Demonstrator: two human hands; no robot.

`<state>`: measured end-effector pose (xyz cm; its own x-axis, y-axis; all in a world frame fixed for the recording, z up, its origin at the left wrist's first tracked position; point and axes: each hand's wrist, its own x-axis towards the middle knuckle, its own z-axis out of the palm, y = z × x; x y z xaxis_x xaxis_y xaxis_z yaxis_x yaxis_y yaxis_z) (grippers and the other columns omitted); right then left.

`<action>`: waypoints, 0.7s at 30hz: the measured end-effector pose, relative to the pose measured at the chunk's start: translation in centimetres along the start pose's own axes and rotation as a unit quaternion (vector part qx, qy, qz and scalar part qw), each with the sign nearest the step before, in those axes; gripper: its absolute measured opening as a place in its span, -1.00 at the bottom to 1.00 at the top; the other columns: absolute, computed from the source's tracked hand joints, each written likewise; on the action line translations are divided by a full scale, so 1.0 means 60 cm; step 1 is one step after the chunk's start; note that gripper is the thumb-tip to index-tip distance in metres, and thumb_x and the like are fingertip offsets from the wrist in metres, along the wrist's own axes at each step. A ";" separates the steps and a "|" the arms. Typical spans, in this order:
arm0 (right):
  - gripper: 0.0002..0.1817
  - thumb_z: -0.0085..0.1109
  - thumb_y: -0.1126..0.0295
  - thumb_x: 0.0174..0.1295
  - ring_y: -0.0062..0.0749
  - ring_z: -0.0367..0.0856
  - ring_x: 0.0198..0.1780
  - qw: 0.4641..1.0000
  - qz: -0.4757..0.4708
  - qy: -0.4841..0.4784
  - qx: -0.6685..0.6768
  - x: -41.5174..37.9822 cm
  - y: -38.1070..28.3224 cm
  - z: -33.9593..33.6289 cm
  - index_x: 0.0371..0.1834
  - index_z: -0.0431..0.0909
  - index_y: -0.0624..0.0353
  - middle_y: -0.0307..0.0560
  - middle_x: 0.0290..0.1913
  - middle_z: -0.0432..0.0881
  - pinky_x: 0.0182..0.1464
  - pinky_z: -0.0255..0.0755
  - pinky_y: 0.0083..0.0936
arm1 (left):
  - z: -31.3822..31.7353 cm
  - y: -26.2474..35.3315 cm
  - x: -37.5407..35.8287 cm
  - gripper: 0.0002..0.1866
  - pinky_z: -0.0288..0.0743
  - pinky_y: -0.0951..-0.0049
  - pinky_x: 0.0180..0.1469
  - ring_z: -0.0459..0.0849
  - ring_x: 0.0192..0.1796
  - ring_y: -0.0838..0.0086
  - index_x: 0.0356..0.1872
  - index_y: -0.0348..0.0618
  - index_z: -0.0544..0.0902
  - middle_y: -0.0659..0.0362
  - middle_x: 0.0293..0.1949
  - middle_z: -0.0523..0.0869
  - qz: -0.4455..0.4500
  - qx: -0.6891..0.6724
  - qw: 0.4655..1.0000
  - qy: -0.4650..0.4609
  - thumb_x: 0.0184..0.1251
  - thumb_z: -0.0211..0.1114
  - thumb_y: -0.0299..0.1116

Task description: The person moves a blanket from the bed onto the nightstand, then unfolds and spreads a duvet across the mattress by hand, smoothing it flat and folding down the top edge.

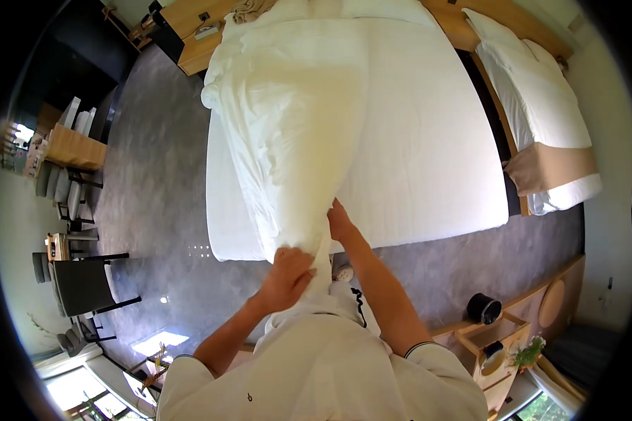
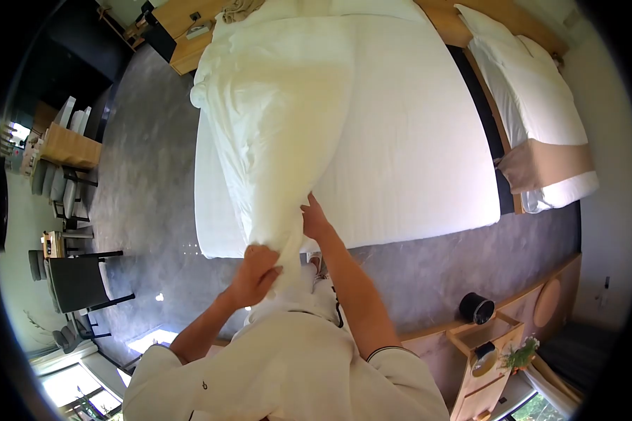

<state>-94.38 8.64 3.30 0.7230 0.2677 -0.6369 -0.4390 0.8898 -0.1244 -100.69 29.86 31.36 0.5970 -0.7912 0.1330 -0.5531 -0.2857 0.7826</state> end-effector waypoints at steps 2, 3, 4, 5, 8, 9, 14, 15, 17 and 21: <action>-0.24 0.15 -0.12 0.69 0.04 0.64 0.45 0.998 -0.004 -0.057 0.000 0.042 -0.023 0.043 0.72 0.32 0.16 0.13 0.52 0.61 0.44 0.54 0.14 | -0.003 0.004 0.009 -0.87 0.28 0.12 0.08 0.46 -0.17 0.07 -0.07 -0.22 0.61 0.02 -0.31 0.47 0.002 -0.009 1.000 -0.006 0.45 0.34 -0.59; -0.24 0.16 -0.11 0.68 0.05 0.65 0.43 0.998 -0.007 -0.062 -0.014 0.062 -0.034 0.062 0.72 0.32 0.17 0.14 0.51 0.61 0.43 0.55 0.13 | -0.008 0.004 0.009 -0.86 0.28 0.13 0.07 0.46 -0.19 0.08 -0.05 -0.23 0.63 0.03 -0.32 0.48 -0.013 -0.018 1.000 -0.016 0.45 0.34 -0.59; -0.24 0.16 -0.09 0.68 0.05 0.66 0.42 0.998 -0.012 -0.061 -0.026 0.079 -0.046 0.071 0.72 0.32 0.17 0.14 0.50 0.62 0.42 0.56 0.13 | -0.011 0.002 0.011 -0.85 0.29 0.13 0.07 0.46 -0.21 0.08 -0.02 -0.24 0.65 0.04 -0.34 0.48 -0.026 -0.026 0.999 -0.027 0.46 0.34 -0.59; -0.25 0.17 -0.08 0.68 0.05 0.67 0.40 0.997 -0.021 -0.054 -0.044 0.091 -0.056 0.079 0.72 0.32 0.18 0.15 0.49 0.63 0.41 0.58 0.12 | -0.019 -0.005 0.012 -0.85 0.29 0.13 0.07 0.46 -0.21 0.08 -0.02 -0.24 0.65 0.04 -0.34 0.48 -0.026 -0.024 0.999 -0.029 0.46 0.34 -0.59; -0.25 0.20 -0.03 0.67 0.06 0.70 0.36 0.994 -0.071 0.014 -0.087 0.092 -0.057 0.041 0.72 0.31 0.21 0.16 0.47 0.65 0.38 0.61 0.09 | -0.053 -0.055 -0.005 -0.84 0.36 0.10 0.10 0.63 -0.15 0.10 0.00 -0.26 0.69 0.02 -0.30 0.64 -0.070 0.033 0.995 -0.066 0.46 0.41 -0.53; -0.25 0.21 -0.01 0.66 0.07 0.72 0.35 0.987 -0.108 0.077 -0.095 0.073 -0.058 0.011 0.72 0.31 0.22 0.17 0.46 0.66 0.37 0.62 0.09 | -0.056 -0.095 -0.021 -0.83 0.37 0.10 0.09 0.67 -0.14 0.10 0.01 -0.25 0.71 0.02 -0.27 0.68 -0.038 0.069 0.997 -0.014 0.47 0.42 -0.51; -0.64 0.24 0.20 0.64 -0.15 0.83 0.12 0.917 -0.264 0.272 -0.123 -0.091 -0.118 -0.019 0.22 0.68 0.30 0.04 0.11 0.83 0.16 0.76 -0.19 | -0.083 -0.231 -0.046 -0.85 0.39 0.09 0.10 0.74 -0.11 0.12 0.02 -0.16 0.76 0.06 -0.23 0.79 -0.132 0.193 0.972 -0.036 0.59 0.42 -0.35; -0.67 0.21 0.23 0.64 -0.17 0.83 0.11 0.893 -0.314 0.269 -0.179 -0.133 -0.133 0.006 0.16 0.68 0.31 0.05 0.11 0.83 0.14 0.75 -0.18 | -0.069 -0.241 -0.033 -0.83 0.37 0.10 0.17 0.70 -0.13 0.11 -0.03 -0.17 0.76 0.05 -0.25 0.76 -0.136 0.137 0.979 -0.061 0.65 0.36 -0.29; -0.64 0.13 0.29 0.64 -0.19 0.83 0.12 0.922 -0.294 0.204 -0.145 -0.195 -0.163 0.023 0.27 0.67 0.34 0.09 0.18 0.83 0.13 0.76 -0.17 | -0.055 -0.245 0.011 -0.66 0.41 0.18 0.15 0.68 -0.15 0.23 -0.14 -0.19 0.77 0.07 -0.28 0.77 -0.193 0.005 0.971 -0.139 0.80 0.23 -0.15; -0.59 -0.03 0.36 0.72 -0.11 0.84 0.23 0.974 -0.202 0.105 0.007 -0.233 -0.154 -0.023 0.40 0.61 0.40 0.16 0.29 0.80 0.27 0.81 -0.10 | 0.026 -0.412 0.018 -0.45 0.62 0.24 0.00 0.77 -0.16 0.34 -0.18 -0.29 0.81 0.10 -0.19 0.89 -0.321 -0.244 0.894 0.198 0.85 0.18 0.02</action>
<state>-101.13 -3.84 12.31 0.7091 -0.1851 -0.6803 -0.1331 0.9124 -0.3870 -87.27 35.23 11.24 0.9125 -0.2677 -0.3093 0.2384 -0.2662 0.9340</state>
